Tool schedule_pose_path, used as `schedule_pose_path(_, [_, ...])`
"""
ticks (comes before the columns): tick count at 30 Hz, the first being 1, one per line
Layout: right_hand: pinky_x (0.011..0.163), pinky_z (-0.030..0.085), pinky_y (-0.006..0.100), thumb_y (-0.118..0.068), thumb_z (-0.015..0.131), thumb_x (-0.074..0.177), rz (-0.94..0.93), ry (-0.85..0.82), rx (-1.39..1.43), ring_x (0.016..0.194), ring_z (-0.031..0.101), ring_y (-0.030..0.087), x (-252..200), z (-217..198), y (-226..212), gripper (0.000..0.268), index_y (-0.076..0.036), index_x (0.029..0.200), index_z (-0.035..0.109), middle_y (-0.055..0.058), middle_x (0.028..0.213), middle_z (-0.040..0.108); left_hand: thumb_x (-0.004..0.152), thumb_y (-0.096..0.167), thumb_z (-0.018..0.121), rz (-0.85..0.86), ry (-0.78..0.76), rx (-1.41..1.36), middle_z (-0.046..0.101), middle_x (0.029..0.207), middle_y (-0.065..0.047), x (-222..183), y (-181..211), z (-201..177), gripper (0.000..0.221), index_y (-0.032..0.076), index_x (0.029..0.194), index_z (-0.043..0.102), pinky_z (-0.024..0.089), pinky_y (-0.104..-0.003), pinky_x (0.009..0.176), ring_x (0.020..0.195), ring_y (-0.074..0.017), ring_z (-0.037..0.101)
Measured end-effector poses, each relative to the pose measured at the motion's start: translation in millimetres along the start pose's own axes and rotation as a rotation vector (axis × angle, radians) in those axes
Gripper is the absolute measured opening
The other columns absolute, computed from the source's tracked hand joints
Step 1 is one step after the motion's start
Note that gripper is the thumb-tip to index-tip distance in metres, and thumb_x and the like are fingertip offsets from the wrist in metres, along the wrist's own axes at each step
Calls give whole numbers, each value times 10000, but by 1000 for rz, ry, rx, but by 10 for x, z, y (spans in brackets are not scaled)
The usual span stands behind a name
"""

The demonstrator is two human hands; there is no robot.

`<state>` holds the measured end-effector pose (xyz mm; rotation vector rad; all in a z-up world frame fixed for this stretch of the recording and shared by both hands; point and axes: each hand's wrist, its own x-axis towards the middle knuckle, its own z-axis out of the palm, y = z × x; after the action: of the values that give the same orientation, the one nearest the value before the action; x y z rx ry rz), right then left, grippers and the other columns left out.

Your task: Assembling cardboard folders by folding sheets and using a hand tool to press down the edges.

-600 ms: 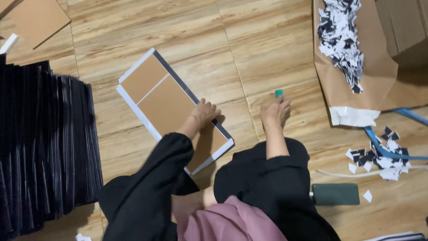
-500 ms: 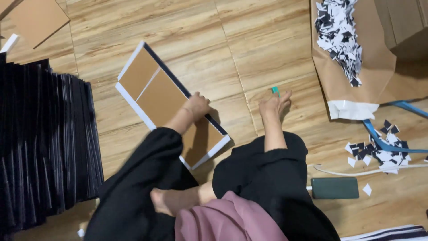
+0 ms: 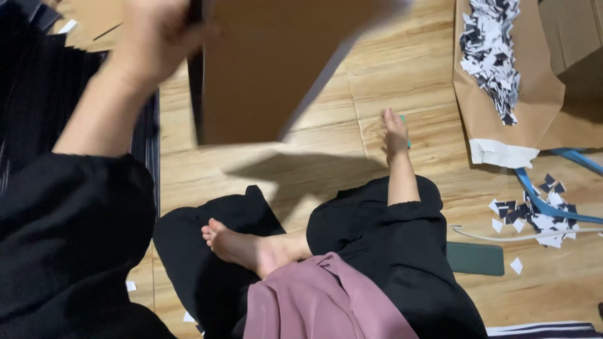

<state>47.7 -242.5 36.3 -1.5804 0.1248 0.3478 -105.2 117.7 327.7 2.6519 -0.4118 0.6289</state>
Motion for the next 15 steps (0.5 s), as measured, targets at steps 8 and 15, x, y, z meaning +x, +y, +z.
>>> schedule_pose_path(8, [723, 454, 241, -707, 287, 750, 251, -647, 578, 887, 597, 201, -415, 307, -205, 885, 32, 1164, 543, 173, 1061, 609, 997, -5, 636, -302, 448, -416, 601, 772, -77, -336, -526, 200, 101, -39, 905, 613, 450, -226, 537, 649, -122, 558])
schedule_pose_path(15, [664, 525, 255, -355, 354, 860, 348, -689, 395, 805, 613, 210, -52, 442, 405, 504, 38, 1146, 487, 206, 1030, 583, 899, 150, 673, -822, 523, -308, 423, 1276, -265, -1452, -2015, 1748, 773, 1, 1345, 60, 536, -293, 881, 1103, -280, 588])
